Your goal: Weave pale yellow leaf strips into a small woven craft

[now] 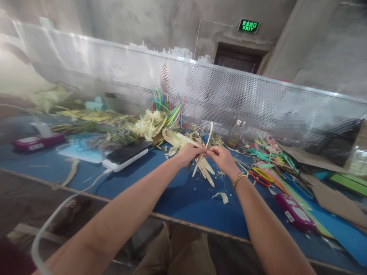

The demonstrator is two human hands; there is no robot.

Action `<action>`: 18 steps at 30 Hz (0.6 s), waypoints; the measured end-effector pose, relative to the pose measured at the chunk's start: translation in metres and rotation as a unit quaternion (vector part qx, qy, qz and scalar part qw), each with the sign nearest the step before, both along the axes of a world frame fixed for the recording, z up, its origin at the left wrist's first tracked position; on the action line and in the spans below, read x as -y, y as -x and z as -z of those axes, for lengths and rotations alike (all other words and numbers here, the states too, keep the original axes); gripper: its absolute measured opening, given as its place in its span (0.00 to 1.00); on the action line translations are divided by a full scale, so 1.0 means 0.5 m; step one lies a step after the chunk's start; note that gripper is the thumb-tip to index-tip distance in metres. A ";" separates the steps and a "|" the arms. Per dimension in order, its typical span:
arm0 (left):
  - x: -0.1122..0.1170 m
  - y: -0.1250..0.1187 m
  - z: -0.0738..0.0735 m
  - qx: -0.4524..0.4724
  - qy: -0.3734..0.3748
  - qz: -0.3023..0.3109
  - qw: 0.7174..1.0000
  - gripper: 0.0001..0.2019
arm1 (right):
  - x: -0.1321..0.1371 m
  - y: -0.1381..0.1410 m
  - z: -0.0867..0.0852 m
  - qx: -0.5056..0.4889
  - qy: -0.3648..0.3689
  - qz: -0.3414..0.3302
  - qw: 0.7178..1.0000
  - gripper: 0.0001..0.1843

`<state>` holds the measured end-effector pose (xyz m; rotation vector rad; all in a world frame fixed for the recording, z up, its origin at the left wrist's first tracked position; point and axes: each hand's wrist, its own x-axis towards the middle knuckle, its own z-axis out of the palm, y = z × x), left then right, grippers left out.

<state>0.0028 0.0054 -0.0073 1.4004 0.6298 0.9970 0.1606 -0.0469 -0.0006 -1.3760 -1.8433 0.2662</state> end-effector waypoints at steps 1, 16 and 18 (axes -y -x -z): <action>0.002 0.002 -0.003 -0.009 -0.013 0.003 1.000 0.07 | 0.000 -0.002 0.000 0.010 -0.008 0.003 1.000 0.14; -0.019 0.009 0.005 -0.084 -0.050 -0.004 0.995 0.08 | -0.011 -0.011 0.005 0.043 -0.037 0.014 0.998 0.11; -0.020 0.008 0.008 -0.056 -0.012 0.007 0.998 0.08 | -0.013 -0.012 0.010 0.034 -0.027 0.022 0.999 0.13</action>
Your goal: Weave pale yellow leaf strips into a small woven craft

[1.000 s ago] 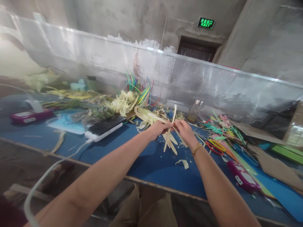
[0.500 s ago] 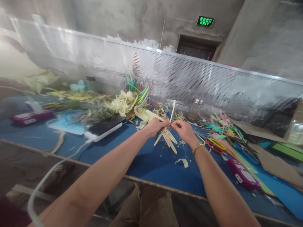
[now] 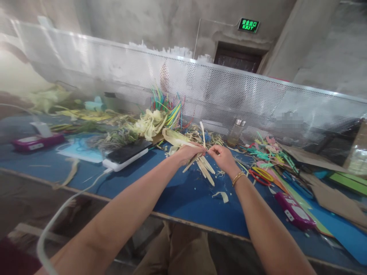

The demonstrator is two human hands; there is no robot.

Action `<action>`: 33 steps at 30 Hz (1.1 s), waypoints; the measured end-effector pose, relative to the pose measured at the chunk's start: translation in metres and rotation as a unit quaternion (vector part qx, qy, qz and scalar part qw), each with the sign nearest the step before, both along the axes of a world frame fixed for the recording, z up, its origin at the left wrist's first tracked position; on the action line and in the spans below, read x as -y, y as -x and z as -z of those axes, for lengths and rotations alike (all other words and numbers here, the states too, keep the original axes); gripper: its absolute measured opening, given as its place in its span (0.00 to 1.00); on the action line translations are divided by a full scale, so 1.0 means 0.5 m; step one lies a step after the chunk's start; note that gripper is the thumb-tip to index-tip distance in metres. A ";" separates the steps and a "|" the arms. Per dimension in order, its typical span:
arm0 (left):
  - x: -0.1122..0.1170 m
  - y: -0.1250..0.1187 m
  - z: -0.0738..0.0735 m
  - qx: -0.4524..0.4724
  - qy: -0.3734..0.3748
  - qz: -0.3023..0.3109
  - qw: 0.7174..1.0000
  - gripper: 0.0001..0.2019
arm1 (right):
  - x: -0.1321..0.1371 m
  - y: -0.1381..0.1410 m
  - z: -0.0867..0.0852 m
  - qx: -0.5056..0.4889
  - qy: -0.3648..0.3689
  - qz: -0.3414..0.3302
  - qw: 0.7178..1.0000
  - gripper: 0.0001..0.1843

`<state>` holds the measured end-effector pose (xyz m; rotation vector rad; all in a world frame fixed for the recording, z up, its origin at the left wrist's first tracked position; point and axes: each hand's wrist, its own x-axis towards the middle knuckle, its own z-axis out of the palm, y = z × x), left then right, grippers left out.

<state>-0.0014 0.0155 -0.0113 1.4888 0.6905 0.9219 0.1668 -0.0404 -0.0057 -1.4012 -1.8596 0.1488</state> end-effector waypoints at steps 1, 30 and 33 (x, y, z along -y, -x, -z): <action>-0.001 0.000 0.001 0.017 0.025 0.009 0.999 0.08 | -0.001 -0.001 0.002 -0.005 0.009 -0.001 1.000 0.14; -0.002 -0.027 0.021 0.201 0.122 -0.048 0.971 0.06 | 0.006 0.107 0.049 0.067 0.049 0.053 0.995 0.18; -0.010 -0.029 0.028 0.218 0.125 -0.057 0.966 0.06 | 0.008 0.109 0.048 0.073 0.058 0.054 0.994 0.18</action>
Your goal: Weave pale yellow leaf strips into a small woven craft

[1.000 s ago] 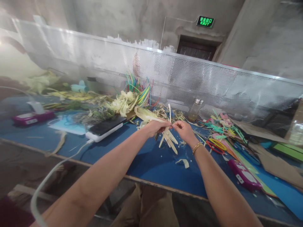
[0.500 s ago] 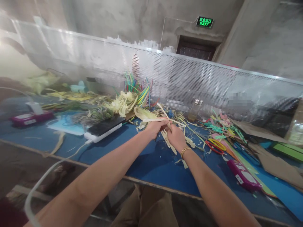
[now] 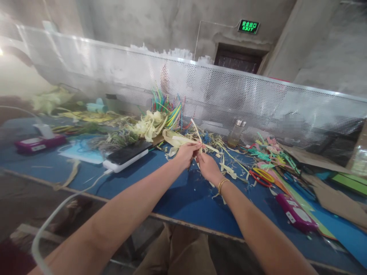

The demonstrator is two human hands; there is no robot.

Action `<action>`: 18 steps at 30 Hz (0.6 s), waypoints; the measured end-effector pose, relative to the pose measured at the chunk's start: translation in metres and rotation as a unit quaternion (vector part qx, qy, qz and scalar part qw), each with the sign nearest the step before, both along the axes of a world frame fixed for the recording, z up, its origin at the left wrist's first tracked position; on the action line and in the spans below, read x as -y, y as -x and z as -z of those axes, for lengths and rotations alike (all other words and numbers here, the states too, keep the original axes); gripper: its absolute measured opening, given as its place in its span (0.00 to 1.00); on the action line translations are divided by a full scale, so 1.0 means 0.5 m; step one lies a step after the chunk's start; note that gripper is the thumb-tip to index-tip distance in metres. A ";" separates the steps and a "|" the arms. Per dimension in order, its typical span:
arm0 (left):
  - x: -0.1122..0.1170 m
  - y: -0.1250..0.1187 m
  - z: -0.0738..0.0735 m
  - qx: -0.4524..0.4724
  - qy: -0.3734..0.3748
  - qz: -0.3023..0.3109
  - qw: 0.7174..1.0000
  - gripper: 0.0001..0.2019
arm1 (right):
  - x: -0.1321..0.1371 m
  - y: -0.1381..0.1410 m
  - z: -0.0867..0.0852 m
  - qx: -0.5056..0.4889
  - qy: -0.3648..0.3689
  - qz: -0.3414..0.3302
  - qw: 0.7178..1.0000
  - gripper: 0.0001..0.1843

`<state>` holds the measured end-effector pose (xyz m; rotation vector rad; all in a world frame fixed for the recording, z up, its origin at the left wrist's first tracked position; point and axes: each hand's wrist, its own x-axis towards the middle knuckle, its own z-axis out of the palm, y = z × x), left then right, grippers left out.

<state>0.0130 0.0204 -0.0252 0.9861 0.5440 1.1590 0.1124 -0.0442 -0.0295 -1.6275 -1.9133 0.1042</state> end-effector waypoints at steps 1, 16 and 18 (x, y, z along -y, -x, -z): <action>-0.003 0.000 0.002 0.005 0.002 -0.004 1.000 0.06 | 0.001 0.001 0.000 0.002 0.001 0.000 1.000 0.18; -0.047 0.035 -0.023 0.112 0.068 -0.112 0.985 0.05 | 0.044 0.024 -0.019 0.033 -0.001 -0.056 0.998 0.21; -0.051 0.046 -0.030 0.136 0.072 -0.133 0.979 0.06 | 0.049 0.019 -0.026 0.051 0.034 -0.120 0.991 0.23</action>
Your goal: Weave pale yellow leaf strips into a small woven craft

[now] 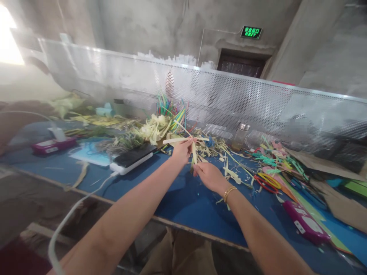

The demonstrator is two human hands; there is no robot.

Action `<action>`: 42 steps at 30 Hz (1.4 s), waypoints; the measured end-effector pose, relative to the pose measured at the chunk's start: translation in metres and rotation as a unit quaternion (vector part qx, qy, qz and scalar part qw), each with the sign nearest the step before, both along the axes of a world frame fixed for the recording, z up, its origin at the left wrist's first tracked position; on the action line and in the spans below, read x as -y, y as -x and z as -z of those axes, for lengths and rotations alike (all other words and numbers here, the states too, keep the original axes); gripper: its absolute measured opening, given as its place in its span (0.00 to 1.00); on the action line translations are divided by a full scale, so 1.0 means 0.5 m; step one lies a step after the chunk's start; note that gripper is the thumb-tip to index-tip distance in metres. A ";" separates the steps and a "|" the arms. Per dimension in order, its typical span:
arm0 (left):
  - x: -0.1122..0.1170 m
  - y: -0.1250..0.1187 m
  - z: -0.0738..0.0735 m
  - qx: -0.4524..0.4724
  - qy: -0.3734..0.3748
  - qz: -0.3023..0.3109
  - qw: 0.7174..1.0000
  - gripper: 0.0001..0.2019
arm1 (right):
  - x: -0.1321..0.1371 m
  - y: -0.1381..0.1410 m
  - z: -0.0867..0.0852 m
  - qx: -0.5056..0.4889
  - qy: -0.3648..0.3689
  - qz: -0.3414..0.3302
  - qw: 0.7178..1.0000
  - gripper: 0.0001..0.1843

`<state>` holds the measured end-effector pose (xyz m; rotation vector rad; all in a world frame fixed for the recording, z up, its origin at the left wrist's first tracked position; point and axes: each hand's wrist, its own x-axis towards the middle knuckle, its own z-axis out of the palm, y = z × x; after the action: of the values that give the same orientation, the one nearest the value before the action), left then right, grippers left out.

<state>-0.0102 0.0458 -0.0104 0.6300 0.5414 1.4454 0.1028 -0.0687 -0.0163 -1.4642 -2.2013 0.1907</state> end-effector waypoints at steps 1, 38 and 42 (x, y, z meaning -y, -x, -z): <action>-0.001 0.005 -0.003 0.006 0.000 -0.013 1.000 0.06 | 0.001 -0.006 -0.004 0.010 0.020 -0.023 0.999 0.24; 0.052 -0.028 0.019 -0.359 -0.243 0.087 0.897 0.09 | -0.061 -0.105 -0.008 -0.211 -0.171 0.115 0.955 0.10; 0.044 -0.023 0.023 -0.405 -0.291 0.038 0.866 0.09 | -0.061 -0.103 -0.008 -0.207 -0.182 0.122 0.953 0.09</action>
<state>0.0013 0.0239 -0.0219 1.7660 0.7066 1.2175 0.1542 -0.0380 -0.0125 -1.3280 -1.6055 0.0029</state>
